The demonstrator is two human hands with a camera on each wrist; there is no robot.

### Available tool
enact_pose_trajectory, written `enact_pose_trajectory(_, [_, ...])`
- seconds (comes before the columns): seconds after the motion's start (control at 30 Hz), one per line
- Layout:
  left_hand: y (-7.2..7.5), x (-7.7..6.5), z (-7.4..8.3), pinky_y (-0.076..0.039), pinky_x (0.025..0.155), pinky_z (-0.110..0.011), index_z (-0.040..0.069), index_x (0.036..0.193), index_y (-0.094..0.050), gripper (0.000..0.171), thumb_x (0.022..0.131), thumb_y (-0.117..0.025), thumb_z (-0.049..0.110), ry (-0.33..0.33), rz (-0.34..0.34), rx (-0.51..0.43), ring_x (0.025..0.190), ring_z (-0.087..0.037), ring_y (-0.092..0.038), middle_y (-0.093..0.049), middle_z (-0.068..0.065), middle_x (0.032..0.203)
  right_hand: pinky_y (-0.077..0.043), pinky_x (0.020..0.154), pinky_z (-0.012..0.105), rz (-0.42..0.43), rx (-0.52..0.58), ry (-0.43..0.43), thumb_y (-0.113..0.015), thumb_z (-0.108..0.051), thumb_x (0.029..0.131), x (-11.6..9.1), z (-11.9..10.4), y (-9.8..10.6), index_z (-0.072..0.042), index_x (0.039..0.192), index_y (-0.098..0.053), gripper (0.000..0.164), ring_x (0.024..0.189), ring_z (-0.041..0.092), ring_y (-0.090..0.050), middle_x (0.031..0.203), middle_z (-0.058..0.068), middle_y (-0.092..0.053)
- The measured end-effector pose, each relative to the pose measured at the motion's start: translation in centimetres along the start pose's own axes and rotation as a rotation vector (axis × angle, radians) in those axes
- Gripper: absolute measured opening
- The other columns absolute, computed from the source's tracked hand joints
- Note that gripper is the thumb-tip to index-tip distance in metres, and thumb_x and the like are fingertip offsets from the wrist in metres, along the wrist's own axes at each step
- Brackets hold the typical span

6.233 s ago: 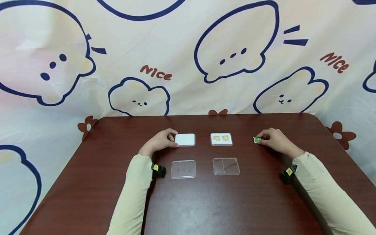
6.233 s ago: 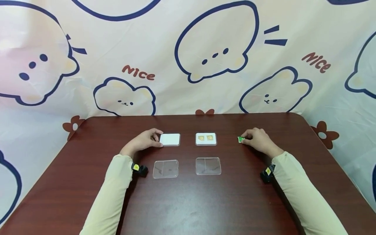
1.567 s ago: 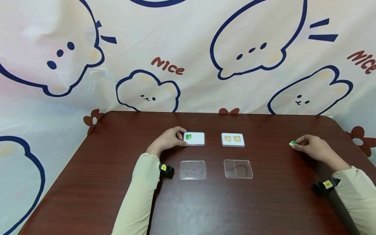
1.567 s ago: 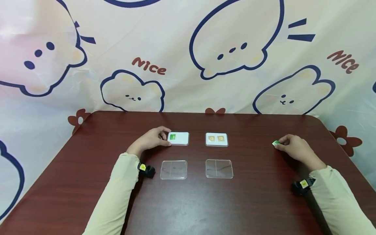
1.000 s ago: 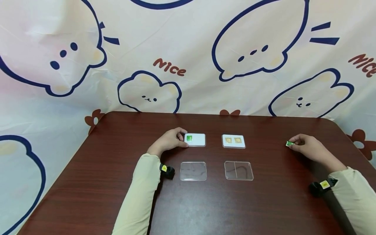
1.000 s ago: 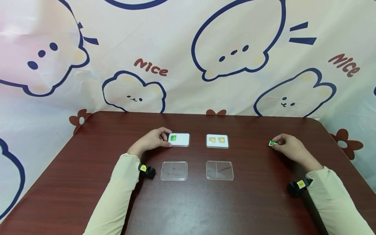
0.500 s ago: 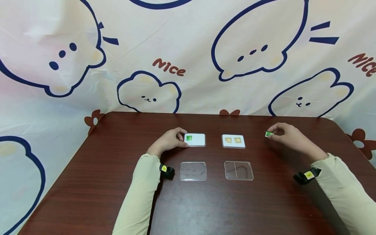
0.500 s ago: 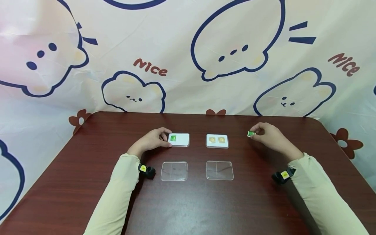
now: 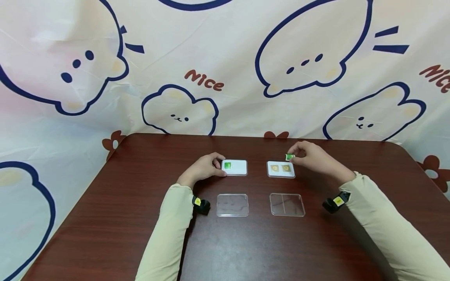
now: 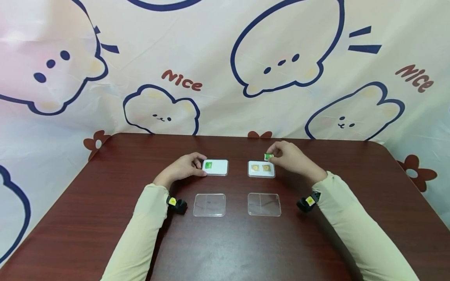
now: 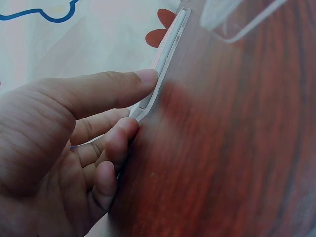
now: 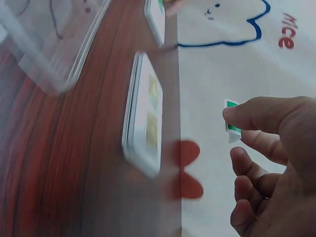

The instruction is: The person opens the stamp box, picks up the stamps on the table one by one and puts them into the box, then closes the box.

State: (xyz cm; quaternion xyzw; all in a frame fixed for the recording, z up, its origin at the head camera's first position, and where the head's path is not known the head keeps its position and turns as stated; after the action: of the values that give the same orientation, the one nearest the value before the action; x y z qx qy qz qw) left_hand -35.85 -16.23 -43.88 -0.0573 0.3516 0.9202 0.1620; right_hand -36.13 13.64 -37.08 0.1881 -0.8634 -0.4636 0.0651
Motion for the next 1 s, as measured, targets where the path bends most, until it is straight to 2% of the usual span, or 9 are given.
enact_pose_trajectory(0.23, [0.0, 0.2, 0.2, -0.04, 0.07, -0.027, 0.011, 0.128, -0.055, 0.054, 0.08, -0.079, 0.018, -0.005, -0.005, -0.001, 0.082, -0.018, -0.049, -0.054, -0.005, 0.091, -0.045, 0.076, 0.033, -0.013, -0.004, 0.082, -0.064, -0.013, 0.09, 2.0, -2.9, -2.1, -0.005, 0.107, -0.065, 0.018, 0.09, 0.023, -0.054, 0.102, 0.011, -0.062])
enact_pose_trajectory(0.43, [0.1, 0.3, 0.2, -0.039, 0.07, -0.027, 0.011, 0.128, -0.055, 0.054, 0.08, -0.078, 0.018, 0.0, -0.002, -0.003, 0.083, -0.019, -0.049, -0.054, -0.006, 0.091, -0.045, 0.069, 0.031, -0.059, 0.042, 0.133, -0.066, -0.012, 0.089, 3.5, -5.4, -4.9, -0.005, 0.106, -0.065, 0.019, 0.077, 0.019, -0.053, 0.092, 0.009, -0.062])
enact_pose_trajectory(0.6, [0.1, 0.4, 0.2, -0.039, 0.07, -0.027, 0.011, 0.128, -0.055, 0.054, 0.08, -0.079, 0.018, 0.004, 0.004, -0.009, 0.082, -0.019, -0.049, -0.054, -0.006, 0.091, -0.045, 0.07, 0.03, -0.09, 0.049, 0.174, -0.066, -0.011, 0.088, 4.6, -7.3, -7.1, -0.004, 0.105, -0.066, 0.018, 0.073, 0.016, -0.053, 0.089, 0.008, -0.064])
enact_pose_trajectory(0.8, [-0.1, 0.4, 0.0, -0.04, 0.068, -0.026, 0.011, 0.128, -0.055, 0.053, 0.08, -0.078, 0.019, 0.008, -0.007, -0.015, 0.08, -0.018, -0.049, -0.054, -0.006, 0.091, -0.045, 0.072, 0.029, -0.087, 0.004, 0.195, -0.067, -0.011, 0.088, 5.9, -8.8, -8.8, -0.005, 0.103, -0.067, 0.017, 0.076, 0.016, -0.054, 0.09, 0.007, -0.065])
enact_pose_trajectory(1.0, [-0.1, 0.2, -0.2, -0.039, 0.067, -0.027, 0.012, 0.128, -0.055, 0.053, 0.081, -0.078, 0.02, 0.016, -0.007, 0.006, 0.078, -0.018, -0.049, -0.054, -0.006, 0.091, -0.044, 0.065, 0.026, -0.088, -0.057, 0.189, -0.068, -0.012, 0.086, 6.7, -9.1, -10.1, -0.005, 0.102, -0.068, 0.018, 0.07, 0.014, -0.054, 0.084, 0.007, -0.063])
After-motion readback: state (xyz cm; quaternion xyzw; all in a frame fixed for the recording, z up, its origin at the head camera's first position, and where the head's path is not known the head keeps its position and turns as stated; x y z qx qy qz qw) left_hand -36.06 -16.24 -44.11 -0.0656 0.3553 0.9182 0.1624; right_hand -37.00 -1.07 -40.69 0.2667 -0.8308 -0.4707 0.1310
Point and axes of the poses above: each hand's wrist, its own x-axis towards the middle knuckle, its own y-axis out of the back of the hand, z = x × y, the point moved 8 cm from there along x, towards the middle knuckle
